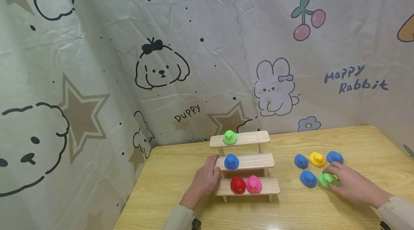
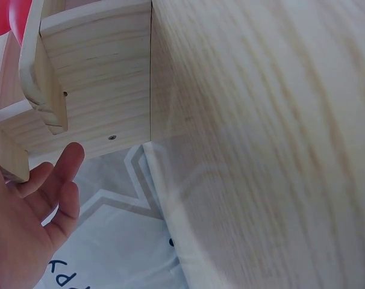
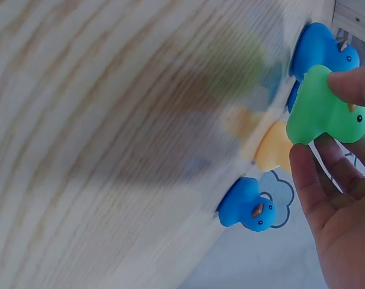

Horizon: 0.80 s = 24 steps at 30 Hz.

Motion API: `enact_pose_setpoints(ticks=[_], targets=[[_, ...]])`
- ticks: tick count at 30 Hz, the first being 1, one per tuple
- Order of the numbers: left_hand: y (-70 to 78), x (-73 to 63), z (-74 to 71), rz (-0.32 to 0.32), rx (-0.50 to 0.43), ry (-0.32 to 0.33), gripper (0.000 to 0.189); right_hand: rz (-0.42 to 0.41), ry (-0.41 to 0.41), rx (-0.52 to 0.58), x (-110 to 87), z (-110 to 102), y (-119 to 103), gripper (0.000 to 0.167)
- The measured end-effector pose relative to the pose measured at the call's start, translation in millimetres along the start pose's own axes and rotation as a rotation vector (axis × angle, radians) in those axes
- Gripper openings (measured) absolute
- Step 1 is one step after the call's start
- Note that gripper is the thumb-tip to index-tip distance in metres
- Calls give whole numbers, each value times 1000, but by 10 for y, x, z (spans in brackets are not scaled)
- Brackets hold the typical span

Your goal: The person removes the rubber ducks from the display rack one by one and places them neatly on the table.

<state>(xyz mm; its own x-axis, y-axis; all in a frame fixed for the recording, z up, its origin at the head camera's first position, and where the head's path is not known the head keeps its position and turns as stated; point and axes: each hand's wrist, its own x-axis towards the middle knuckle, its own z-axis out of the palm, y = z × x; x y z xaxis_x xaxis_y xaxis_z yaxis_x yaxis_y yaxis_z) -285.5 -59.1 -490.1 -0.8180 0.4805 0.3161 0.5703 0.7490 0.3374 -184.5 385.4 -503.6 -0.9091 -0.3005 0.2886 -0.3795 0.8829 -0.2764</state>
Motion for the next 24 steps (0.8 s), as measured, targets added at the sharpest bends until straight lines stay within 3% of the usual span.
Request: enact_pose_setpoints(ticks=[16, 24], targets=[[-18, 4, 15, 14, 7, 11, 43, 23, -88, -19, 62, 70, 81, 30], [-22, -1, 19, 10, 1, 2, 44, 29, -68, -44, 98, 94, 100, 32]])
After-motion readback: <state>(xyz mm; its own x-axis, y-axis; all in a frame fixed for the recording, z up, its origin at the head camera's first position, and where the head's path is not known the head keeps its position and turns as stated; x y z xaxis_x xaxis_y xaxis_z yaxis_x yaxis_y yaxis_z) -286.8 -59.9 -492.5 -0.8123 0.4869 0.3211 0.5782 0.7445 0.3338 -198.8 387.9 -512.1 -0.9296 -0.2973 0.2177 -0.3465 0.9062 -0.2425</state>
